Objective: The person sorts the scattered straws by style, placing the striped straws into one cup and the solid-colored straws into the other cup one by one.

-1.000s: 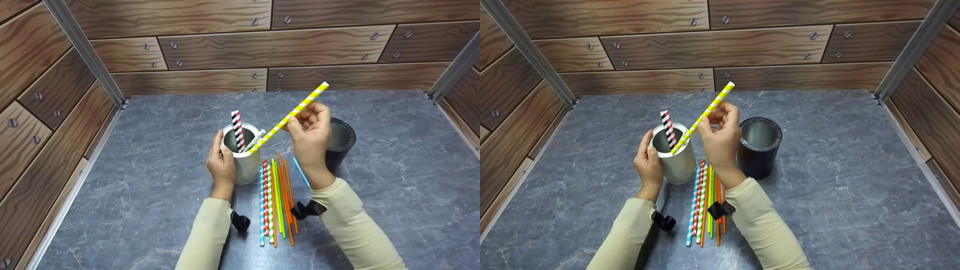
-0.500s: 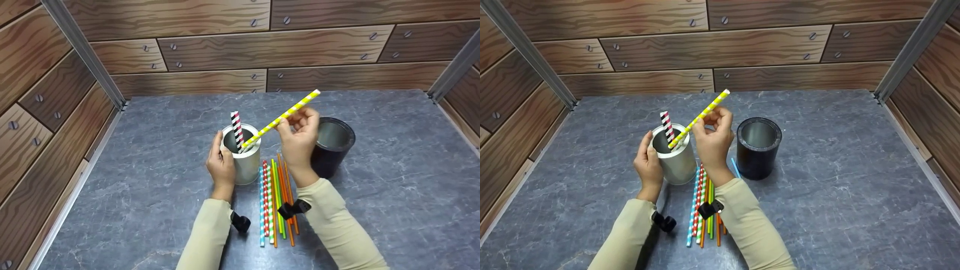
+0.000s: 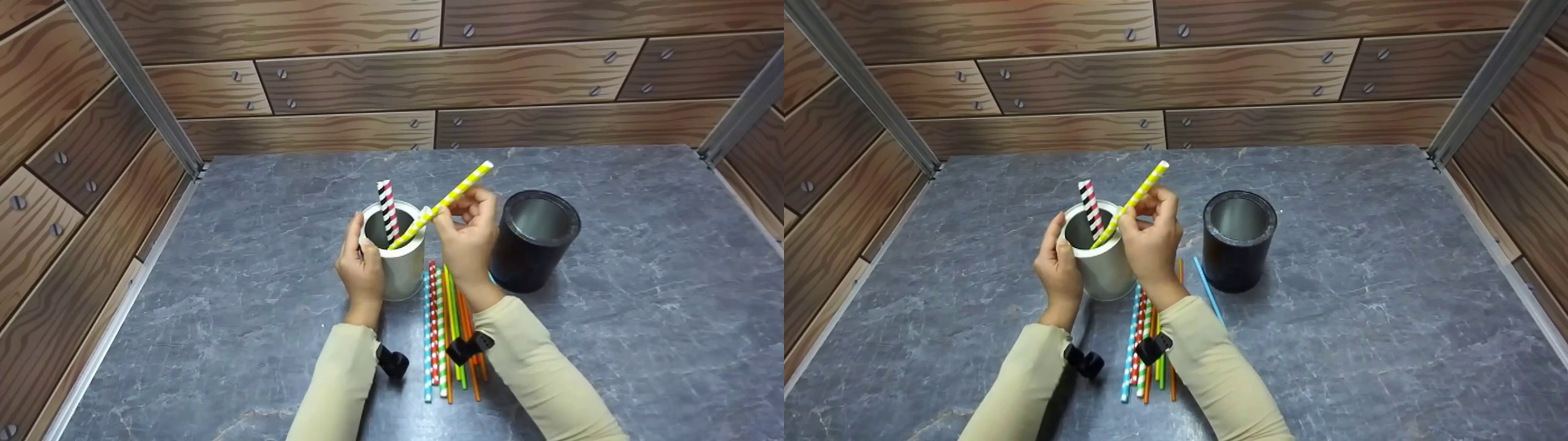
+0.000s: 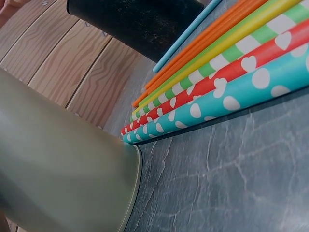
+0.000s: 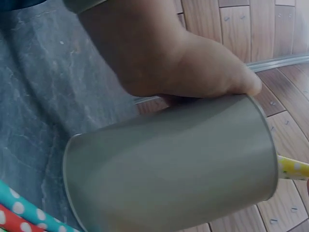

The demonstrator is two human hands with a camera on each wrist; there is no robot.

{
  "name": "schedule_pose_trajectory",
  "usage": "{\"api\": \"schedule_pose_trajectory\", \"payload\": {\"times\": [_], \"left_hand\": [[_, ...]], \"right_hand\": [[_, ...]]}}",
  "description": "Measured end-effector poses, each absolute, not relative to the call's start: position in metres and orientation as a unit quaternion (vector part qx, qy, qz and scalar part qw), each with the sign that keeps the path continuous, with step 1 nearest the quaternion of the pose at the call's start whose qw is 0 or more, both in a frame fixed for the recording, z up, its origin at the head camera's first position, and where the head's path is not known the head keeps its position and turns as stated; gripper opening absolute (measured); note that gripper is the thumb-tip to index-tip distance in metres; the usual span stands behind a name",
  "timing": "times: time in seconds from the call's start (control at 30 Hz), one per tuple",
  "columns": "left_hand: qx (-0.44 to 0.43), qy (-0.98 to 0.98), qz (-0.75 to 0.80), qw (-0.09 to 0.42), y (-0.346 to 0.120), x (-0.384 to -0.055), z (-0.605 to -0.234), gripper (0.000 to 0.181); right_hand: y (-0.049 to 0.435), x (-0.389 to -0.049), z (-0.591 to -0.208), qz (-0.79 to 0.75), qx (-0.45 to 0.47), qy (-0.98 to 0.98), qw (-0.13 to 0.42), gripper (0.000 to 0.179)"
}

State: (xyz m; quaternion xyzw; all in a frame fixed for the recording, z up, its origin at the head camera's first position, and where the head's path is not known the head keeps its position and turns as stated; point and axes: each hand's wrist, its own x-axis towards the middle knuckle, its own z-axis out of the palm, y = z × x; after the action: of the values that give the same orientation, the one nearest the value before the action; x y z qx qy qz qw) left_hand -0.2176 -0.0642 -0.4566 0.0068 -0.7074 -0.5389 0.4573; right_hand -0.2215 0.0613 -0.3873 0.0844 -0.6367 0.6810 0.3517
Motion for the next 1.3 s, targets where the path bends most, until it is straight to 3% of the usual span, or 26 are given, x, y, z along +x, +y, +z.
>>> {"api": "schedule_pose_trajectory", "payload": {"times": [1.3], "left_hand": [[0.004, -0.706, -0.545, 0.452, -0.064, -0.217, -0.457, 0.041]], "right_hand": [[0.062, -0.218, -0.414, 0.633, 0.088, -0.697, 0.325, 0.025]]}}
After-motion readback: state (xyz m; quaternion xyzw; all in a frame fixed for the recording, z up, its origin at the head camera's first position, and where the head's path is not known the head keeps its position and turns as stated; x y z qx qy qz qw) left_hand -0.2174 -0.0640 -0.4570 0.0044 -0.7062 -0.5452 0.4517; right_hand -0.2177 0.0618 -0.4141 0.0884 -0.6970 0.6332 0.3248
